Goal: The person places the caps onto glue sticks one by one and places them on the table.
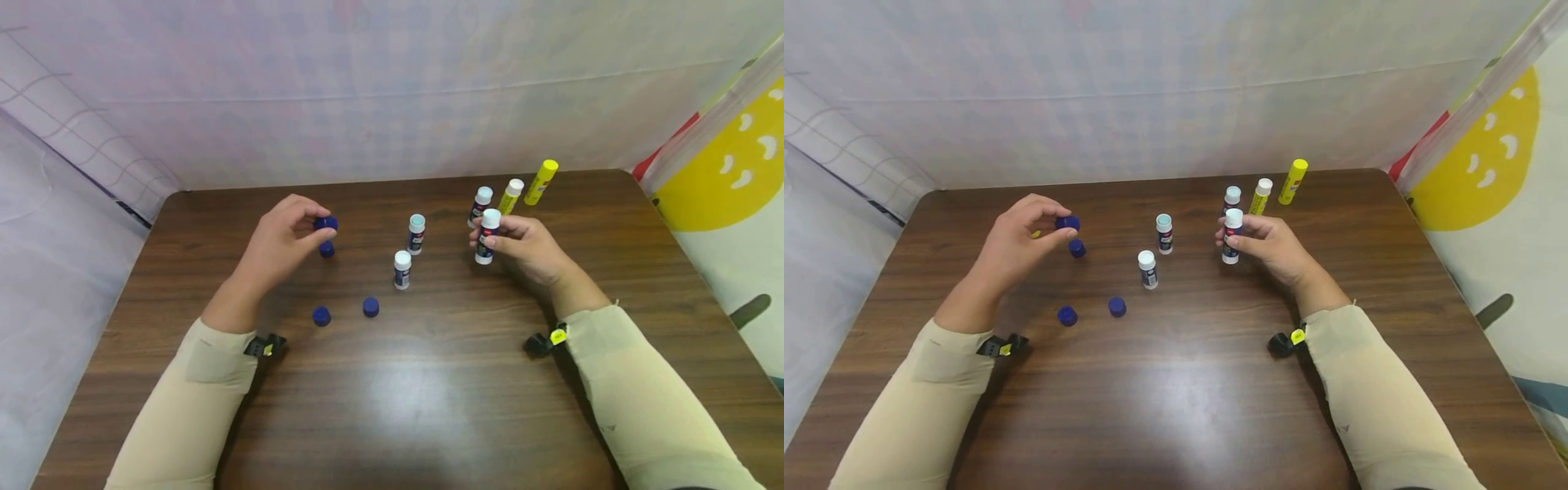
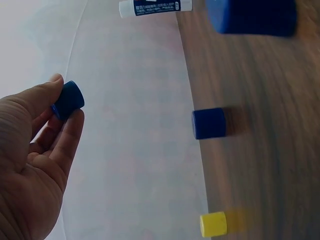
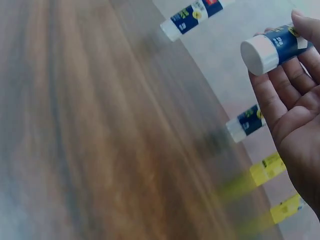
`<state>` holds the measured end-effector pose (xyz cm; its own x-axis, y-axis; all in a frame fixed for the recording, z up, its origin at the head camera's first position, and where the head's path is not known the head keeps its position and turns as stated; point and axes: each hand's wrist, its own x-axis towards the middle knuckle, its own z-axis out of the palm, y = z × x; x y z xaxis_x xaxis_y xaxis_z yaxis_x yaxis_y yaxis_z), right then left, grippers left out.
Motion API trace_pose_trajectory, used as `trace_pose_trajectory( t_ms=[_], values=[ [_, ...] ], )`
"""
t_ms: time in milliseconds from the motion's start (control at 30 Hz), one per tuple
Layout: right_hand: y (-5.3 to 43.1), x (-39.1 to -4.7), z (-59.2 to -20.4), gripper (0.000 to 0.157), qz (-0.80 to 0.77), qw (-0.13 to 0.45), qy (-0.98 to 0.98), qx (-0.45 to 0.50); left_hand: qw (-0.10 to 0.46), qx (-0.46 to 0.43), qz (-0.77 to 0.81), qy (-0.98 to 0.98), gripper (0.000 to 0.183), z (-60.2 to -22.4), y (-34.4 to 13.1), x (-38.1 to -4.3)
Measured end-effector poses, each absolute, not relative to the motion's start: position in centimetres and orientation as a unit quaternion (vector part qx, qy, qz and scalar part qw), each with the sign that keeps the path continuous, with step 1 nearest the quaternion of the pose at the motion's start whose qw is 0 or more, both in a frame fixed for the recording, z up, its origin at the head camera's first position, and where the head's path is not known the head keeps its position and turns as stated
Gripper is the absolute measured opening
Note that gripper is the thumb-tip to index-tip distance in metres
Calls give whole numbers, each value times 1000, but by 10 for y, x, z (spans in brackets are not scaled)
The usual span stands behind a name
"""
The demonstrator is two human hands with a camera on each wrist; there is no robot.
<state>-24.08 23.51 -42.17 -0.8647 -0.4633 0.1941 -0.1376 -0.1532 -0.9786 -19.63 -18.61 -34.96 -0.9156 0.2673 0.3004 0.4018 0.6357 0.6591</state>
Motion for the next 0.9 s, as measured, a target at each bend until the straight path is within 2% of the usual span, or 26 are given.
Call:
trace_pose_trajectory(
  t_ms=[333,600,900],
  values=[
    [221,-235,-397,35,-698,116,663,-245,94,-194,-392,-894,30,-340,-173,-199],
    [205,-232,-377,23,-696,123,661,-250,100,-192,-401,-890,30,-335,-165,-199],
    [185,-230,-361,25,-689,96,669,-262,90,-194,-470,-856,29,-334,-153,-197]
  ],
)
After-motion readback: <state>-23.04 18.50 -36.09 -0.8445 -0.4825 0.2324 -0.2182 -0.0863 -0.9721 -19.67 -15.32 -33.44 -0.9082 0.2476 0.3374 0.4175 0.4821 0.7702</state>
